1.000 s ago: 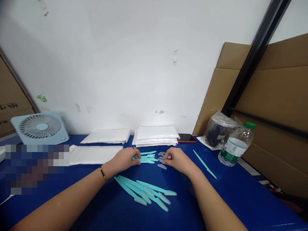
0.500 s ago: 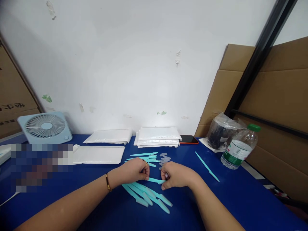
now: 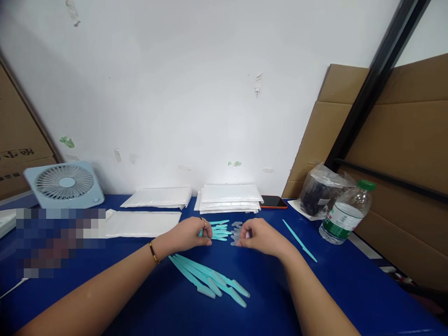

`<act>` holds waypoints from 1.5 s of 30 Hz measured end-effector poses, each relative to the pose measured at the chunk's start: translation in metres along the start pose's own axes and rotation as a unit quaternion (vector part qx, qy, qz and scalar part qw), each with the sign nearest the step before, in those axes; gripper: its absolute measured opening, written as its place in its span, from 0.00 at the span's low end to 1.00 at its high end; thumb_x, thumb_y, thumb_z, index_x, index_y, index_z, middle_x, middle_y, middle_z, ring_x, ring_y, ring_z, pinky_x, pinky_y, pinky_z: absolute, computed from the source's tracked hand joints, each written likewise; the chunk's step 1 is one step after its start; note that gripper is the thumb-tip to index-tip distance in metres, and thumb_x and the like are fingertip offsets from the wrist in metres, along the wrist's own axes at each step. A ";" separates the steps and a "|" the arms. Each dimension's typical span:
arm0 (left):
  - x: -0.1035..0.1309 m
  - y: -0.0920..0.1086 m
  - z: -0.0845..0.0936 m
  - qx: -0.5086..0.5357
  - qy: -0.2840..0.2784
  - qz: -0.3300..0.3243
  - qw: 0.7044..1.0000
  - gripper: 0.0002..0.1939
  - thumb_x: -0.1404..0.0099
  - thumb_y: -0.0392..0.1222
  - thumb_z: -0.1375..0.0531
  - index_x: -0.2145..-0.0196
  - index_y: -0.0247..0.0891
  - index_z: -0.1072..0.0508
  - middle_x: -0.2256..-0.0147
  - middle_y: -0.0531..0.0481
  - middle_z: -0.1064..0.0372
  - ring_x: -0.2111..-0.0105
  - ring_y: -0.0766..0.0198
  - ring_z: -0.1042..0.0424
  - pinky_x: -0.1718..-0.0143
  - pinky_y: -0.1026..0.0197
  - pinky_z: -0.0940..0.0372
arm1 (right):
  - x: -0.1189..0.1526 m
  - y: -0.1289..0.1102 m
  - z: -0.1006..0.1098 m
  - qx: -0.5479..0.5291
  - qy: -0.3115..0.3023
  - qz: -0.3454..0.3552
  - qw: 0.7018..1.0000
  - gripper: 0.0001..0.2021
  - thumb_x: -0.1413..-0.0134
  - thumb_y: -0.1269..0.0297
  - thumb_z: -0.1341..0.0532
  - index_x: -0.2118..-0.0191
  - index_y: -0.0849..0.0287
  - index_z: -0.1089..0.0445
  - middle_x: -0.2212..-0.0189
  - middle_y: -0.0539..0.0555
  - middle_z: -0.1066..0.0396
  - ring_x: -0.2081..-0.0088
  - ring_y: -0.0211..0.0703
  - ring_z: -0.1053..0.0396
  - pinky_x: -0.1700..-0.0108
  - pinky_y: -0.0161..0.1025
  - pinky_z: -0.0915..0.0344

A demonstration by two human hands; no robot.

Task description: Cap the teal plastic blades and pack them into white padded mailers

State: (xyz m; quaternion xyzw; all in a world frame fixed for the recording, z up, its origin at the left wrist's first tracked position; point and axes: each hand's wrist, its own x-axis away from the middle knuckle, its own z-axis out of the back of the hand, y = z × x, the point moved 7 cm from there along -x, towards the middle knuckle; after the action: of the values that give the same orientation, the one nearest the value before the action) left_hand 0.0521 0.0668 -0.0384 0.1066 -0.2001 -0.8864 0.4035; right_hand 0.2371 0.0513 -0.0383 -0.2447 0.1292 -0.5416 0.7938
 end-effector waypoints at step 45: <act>-0.002 0.003 0.006 -0.062 0.059 0.054 0.995 0.09 0.43 0.47 0.42 0.70 0.39 0.27 0.68 0.50 0.29 0.68 0.64 0.32 0.71 0.65 0.44 | -0.008 -0.013 -0.009 -0.005 0.064 0.022 0.998 0.13 0.52 0.54 0.41 0.72 0.61 0.29 0.79 0.49 0.35 0.77 0.35 0.41 0.76 0.31 0.48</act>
State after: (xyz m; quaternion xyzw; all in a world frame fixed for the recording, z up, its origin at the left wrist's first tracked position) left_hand 0.0533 0.0687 -0.0313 0.1225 -0.1264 -0.8662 0.4676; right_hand 0.2189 0.0529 -0.0393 -0.2106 0.1881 -0.5383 0.7940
